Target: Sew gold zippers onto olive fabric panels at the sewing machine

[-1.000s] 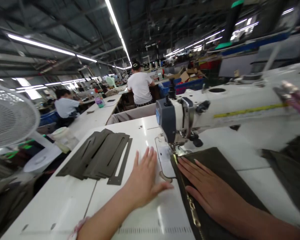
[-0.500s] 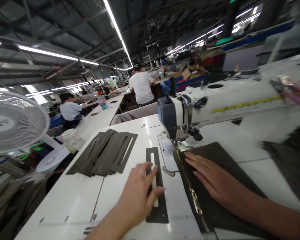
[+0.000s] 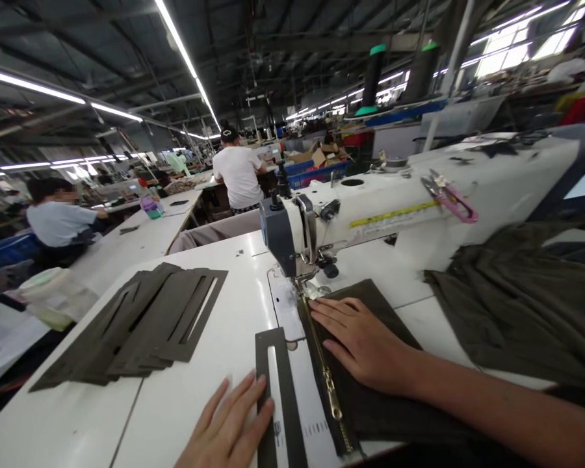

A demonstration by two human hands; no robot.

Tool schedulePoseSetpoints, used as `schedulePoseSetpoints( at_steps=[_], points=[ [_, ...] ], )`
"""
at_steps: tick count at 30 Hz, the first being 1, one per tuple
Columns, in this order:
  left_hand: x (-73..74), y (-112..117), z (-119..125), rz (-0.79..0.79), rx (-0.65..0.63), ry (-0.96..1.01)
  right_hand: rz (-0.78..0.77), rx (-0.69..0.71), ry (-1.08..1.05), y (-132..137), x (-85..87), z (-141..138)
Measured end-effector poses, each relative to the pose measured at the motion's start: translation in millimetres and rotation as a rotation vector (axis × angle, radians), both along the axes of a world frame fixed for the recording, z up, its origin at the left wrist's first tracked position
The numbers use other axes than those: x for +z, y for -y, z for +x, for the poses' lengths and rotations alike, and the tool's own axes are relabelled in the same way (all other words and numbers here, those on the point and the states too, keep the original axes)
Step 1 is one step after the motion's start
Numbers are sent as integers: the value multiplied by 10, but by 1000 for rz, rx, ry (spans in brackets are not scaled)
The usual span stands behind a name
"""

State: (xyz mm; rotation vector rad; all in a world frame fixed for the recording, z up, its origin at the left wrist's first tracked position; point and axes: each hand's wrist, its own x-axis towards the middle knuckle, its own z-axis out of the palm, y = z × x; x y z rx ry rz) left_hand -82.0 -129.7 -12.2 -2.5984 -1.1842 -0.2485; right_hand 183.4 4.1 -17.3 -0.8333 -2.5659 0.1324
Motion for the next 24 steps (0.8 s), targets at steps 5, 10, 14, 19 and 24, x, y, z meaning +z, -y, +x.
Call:
schedulePoseSetpoints(
  at_steps=[5, 10, 14, 19, 24],
  points=[
    [89, -280, 236, -130, 127, 259, -23, 28, 17, -18, -24, 18],
    [201, -565, 308, -70, 117, 472, -18, 13, 18, 45, -57, 13],
    [235, -641, 328, 145, 102, 606, -45, 11, 6, 95, -36, 0],
    [99, -794, 598, 147, 21, 407, -67, 60, 12, 80, 3, 2],
    [-40, -897, 722, 38, 75, 251, -68, 67, -26, 65, -2, 10]
  ],
)
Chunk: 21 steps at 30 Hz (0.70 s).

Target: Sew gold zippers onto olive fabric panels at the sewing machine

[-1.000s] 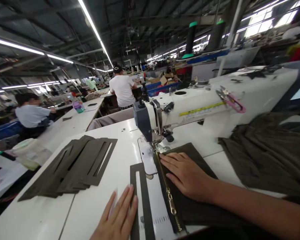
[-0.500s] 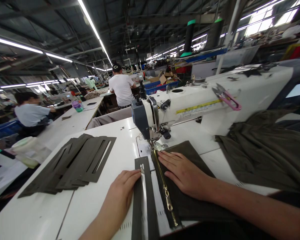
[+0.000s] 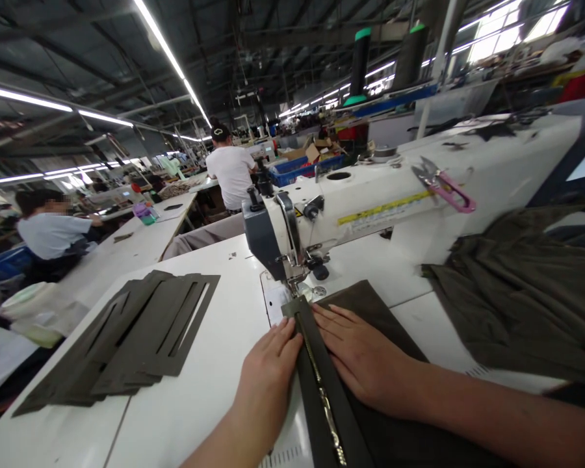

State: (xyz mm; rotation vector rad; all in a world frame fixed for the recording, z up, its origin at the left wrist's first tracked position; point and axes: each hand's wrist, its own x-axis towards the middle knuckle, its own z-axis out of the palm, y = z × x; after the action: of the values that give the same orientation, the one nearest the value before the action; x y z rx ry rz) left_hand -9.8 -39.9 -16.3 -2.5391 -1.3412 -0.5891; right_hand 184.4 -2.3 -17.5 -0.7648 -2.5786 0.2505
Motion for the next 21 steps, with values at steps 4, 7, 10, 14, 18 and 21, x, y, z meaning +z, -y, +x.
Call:
schedulePoseSetpoints(
  at_steps=[4, 7, 10, 14, 18, 21],
  points=[
    [34, -8, -27, -36, -20, 17, -52, -15, -12, -1, -1, -1],
    [53, -30, -32, -44, -21, -16, -82, -35, -1, 0, -5, -15],
    [11, -65, -51, 1, -38, -67, -95, -64, 16, -3, 4, -35],
    [-57, -119, -153, 64, -75, -86, -131, -46, 45, -28, 41, -44],
    [-29, -176, -261, -6, -133, -145, -130, -38, 13, -67, 4, -54],
    [-9, -186, -273, -7, -162, -144, -102, -33, -29, -89, -70, -76]
  ],
)
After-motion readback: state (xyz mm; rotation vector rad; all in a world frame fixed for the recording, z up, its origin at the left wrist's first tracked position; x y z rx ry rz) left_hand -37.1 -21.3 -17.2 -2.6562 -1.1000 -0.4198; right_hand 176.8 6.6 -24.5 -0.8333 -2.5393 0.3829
